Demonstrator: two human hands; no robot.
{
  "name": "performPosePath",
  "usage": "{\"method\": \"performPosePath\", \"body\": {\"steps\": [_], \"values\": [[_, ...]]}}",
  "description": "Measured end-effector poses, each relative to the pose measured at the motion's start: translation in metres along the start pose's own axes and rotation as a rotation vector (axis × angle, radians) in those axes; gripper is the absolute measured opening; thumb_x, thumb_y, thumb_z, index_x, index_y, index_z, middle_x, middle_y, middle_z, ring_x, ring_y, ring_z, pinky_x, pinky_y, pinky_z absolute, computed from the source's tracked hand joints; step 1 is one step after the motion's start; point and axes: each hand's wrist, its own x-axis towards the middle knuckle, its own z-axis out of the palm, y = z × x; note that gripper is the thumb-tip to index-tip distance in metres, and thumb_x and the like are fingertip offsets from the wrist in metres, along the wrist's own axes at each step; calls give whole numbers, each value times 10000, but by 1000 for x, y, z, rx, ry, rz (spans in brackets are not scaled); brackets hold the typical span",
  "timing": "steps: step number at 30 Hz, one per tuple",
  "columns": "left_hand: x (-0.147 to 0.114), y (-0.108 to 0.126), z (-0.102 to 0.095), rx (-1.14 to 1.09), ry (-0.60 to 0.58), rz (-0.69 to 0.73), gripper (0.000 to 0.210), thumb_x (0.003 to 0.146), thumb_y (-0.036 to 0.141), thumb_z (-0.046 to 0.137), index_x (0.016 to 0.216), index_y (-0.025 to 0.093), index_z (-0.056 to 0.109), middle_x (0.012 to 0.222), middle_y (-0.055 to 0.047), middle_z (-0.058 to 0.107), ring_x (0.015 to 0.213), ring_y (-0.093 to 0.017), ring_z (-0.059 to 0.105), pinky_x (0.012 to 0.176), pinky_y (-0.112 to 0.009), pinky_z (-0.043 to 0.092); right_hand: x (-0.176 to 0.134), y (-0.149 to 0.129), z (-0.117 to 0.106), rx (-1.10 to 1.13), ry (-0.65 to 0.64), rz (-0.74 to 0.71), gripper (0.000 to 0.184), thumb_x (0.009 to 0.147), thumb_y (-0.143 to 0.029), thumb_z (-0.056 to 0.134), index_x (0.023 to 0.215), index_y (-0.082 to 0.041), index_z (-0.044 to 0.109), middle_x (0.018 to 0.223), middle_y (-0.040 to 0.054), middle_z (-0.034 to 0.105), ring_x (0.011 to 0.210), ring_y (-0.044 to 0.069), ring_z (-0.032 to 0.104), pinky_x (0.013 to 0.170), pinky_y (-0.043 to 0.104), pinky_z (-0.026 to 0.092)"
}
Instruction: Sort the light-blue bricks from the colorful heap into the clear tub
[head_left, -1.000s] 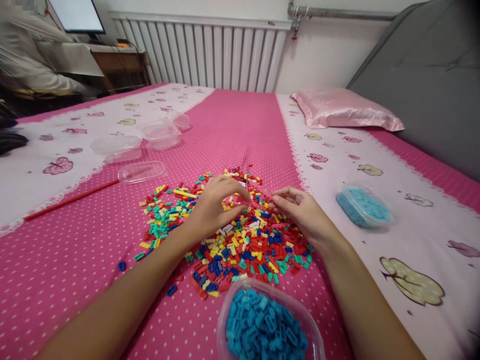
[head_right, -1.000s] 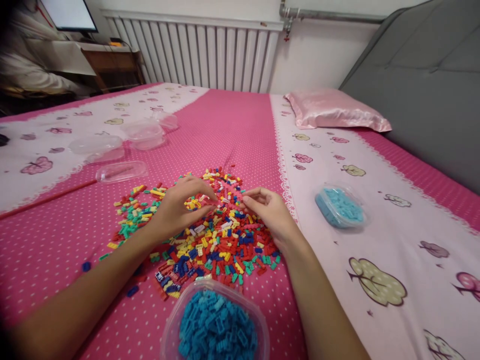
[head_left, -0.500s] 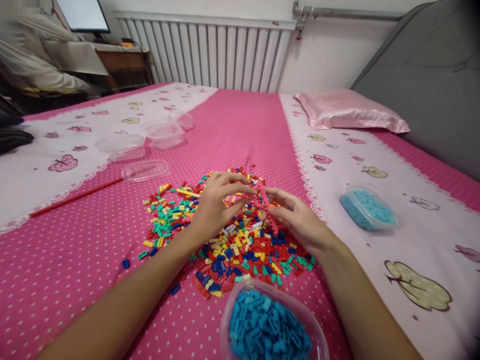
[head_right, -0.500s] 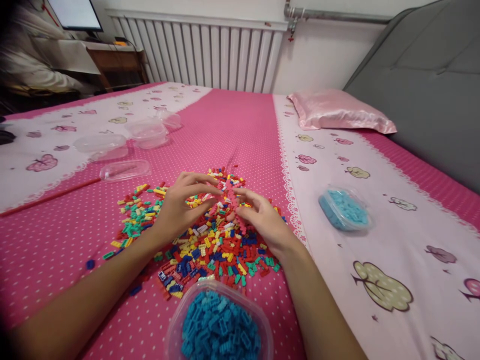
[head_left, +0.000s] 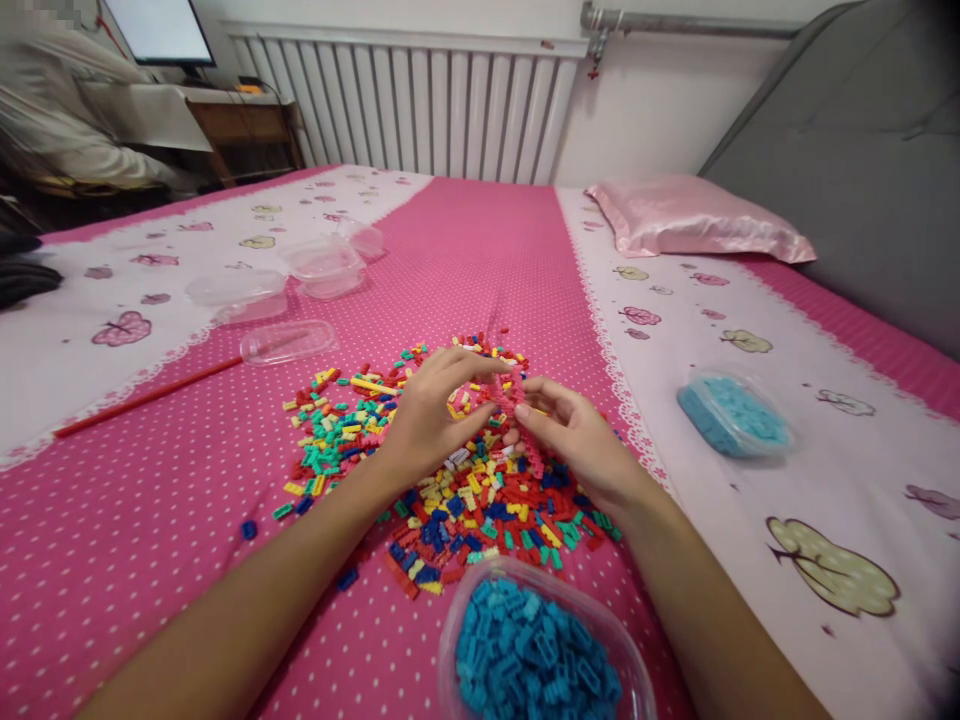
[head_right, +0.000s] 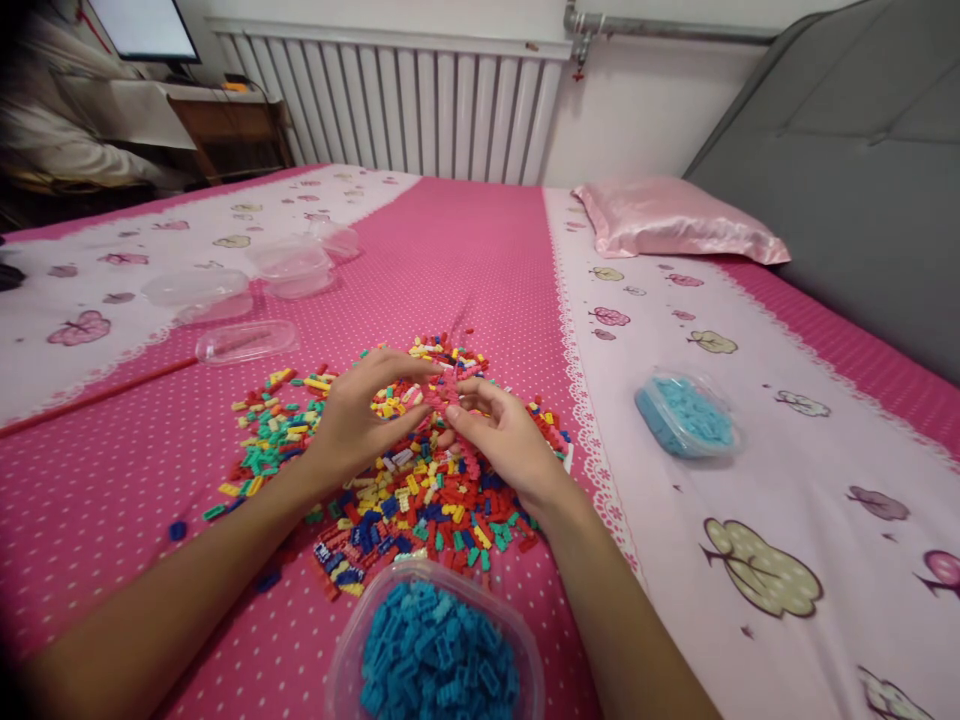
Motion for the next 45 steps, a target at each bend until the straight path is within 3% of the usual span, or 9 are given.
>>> {"method": "performPosePath", "body": {"steps": [5,11,19,30,38,45], "values": [[0,-2,-1,31,-23,-15,111,859,214,703,964,180,688,985,-33,680,960,-158,621,891,-299,457,1,-1,-1,-7,52,3,400,748,-441,807,1012,-219,604,896,-3,645,727,142,695,664,269,554],[1,1,1,-23,-21,-117,128,898,299,666,896,172,680,931,-32,707,904,-158,637,866,-304,469,2,-1,-3,-23,77,-84,380,749,-466,804,987,-225,632,986,13,658,720,115,682,717,254,541],[4,12,5,-282,-100,-398,235,896,367,630,797,160,679,792,-17,701,751,-132,623,730,-259,465,0,-4,0,-53,86,-105,346,784,-449,772,975,-243,570,932,-14,617,705,118,665,731,275,532],[4,14,5,-275,-85,-409,234,888,339,632,756,146,648,749,-15,665,714,-117,592,709,-249,441,0,-4,4,-83,124,-140,326,761,-424,792,933,-236,588,910,-16,593,722,115,612,615,235,488],[4,12,4,-263,-140,-310,189,899,292,602,772,152,609,748,2,623,714,-110,563,685,-232,428,2,-2,-1,-117,130,-111,374,709,-426,824,943,-217,621,776,-16,605,767,164,646,782,323,516],[4,13,3,-268,-160,-339,180,875,285,602,747,159,602,732,3,619,706,-120,559,684,-242,430,1,-4,-3,-163,113,-109,391,683,-440,835,926,-218,625,719,-27,572,711,162,604,730,331,499]]}}
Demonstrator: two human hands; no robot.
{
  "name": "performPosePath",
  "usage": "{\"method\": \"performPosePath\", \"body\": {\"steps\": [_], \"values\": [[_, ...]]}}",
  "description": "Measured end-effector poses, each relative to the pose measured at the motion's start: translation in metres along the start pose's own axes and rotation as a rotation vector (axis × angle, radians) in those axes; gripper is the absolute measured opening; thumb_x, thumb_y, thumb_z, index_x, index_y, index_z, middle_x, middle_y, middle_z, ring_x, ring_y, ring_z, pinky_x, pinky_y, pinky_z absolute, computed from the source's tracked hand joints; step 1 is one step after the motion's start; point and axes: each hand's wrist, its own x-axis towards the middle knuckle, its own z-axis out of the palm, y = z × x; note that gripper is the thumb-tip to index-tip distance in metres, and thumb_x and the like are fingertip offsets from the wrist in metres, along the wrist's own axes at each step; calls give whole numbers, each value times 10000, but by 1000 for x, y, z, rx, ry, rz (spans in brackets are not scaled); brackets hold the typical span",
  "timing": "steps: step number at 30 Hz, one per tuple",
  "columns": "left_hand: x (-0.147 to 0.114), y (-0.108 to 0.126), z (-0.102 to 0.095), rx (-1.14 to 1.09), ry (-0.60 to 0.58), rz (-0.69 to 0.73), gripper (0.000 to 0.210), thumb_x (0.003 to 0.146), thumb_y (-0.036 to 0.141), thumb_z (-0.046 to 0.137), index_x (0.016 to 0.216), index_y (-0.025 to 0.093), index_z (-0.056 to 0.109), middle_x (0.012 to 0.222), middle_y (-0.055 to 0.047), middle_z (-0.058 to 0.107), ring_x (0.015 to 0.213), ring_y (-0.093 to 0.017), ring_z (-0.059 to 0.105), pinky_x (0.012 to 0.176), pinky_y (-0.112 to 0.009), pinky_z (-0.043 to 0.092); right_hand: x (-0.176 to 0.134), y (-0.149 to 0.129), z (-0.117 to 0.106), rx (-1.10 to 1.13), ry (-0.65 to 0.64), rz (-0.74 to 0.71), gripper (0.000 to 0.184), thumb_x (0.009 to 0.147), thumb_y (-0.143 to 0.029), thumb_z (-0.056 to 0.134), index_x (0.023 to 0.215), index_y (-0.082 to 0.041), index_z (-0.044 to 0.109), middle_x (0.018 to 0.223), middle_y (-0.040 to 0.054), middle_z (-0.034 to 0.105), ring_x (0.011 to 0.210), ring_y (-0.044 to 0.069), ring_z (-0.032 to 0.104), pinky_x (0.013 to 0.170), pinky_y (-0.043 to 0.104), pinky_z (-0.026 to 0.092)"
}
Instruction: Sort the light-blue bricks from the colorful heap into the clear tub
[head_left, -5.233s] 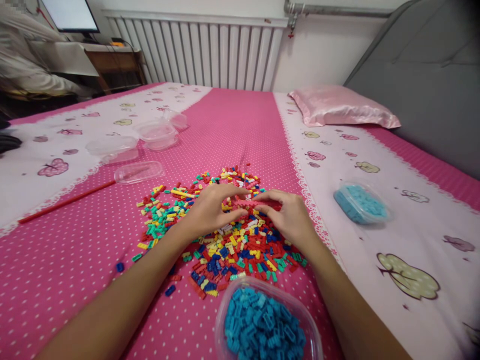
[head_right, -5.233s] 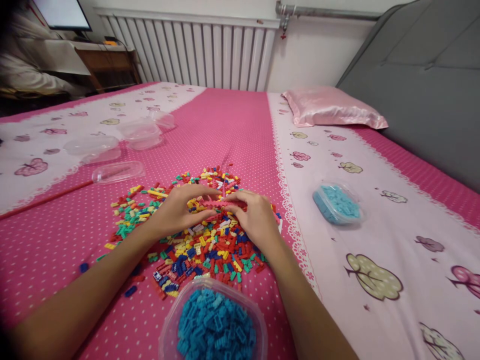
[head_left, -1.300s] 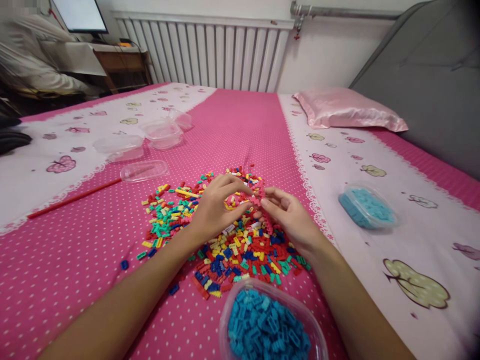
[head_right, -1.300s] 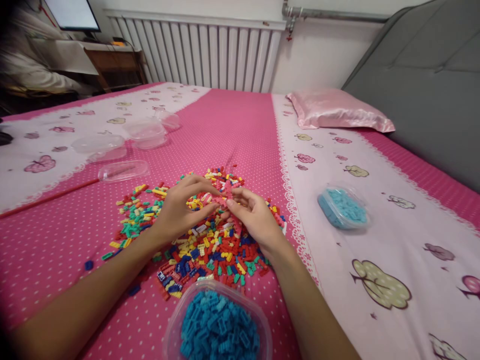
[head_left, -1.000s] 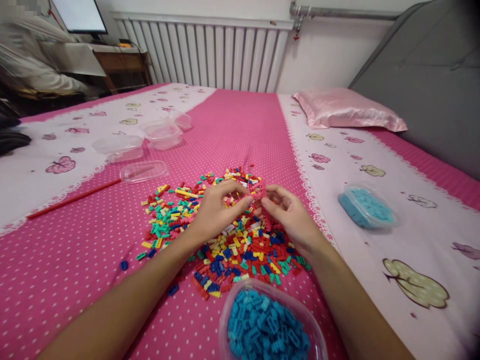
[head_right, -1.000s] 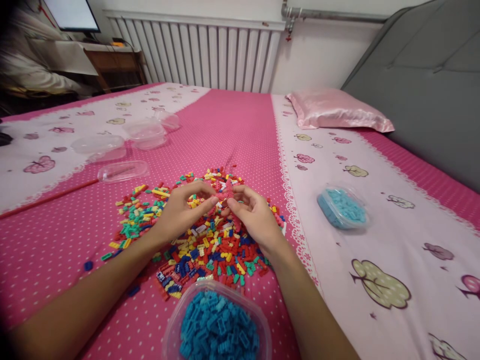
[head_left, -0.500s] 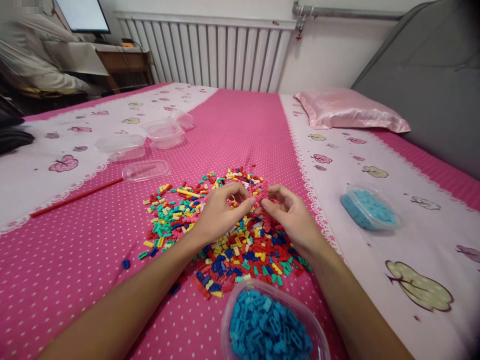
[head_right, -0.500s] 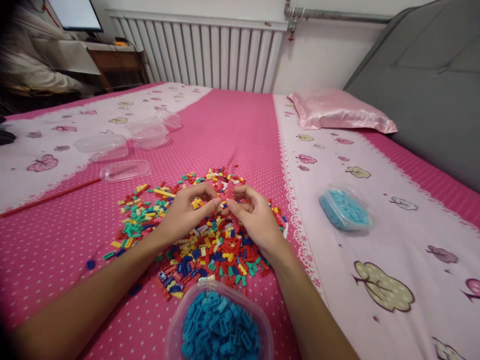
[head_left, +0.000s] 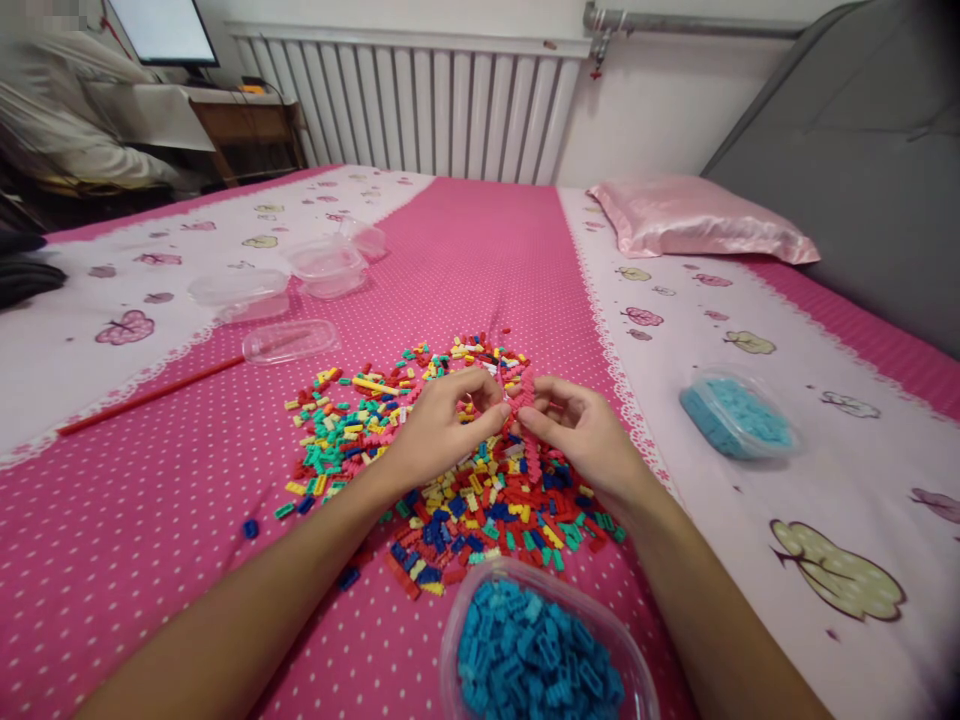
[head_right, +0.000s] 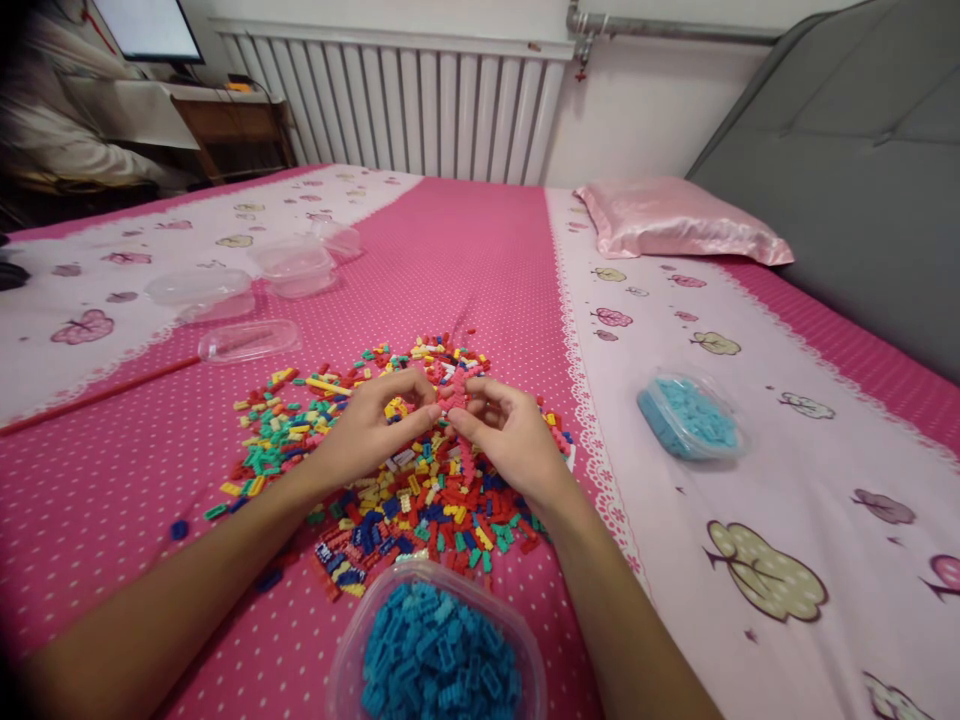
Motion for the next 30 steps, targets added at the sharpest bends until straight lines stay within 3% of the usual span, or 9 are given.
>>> {"method": "performPosePath", "body": {"steps": [14,25,30], "values": [[2,-5,-5,-94,-173,-54,221,833,318,604,676,165,585,677,9,587,682,-131,539,666,-246,441,-3,-4,-1,-34,-113,64,354,652,-334,869,871,-221,615,682,-43,553,637,132,545,622,280,462],[1,-4,-1,-157,-135,-86,177,872,322,629,822,159,677,793,-4,673,755,-119,603,720,-233,460,-2,-6,-2,-3,-124,48,283,695,-302,834,854,-221,614,679,-53,555,604,114,552,620,274,473],[1,-7,-1,-213,-116,-130,204,838,325,686,743,146,663,713,-2,653,681,-104,584,658,-219,451,-3,-3,-1,3,-126,65,356,685,-245,831,942,-227,586,636,-81,538,585,106,553,592,250,449]]}}
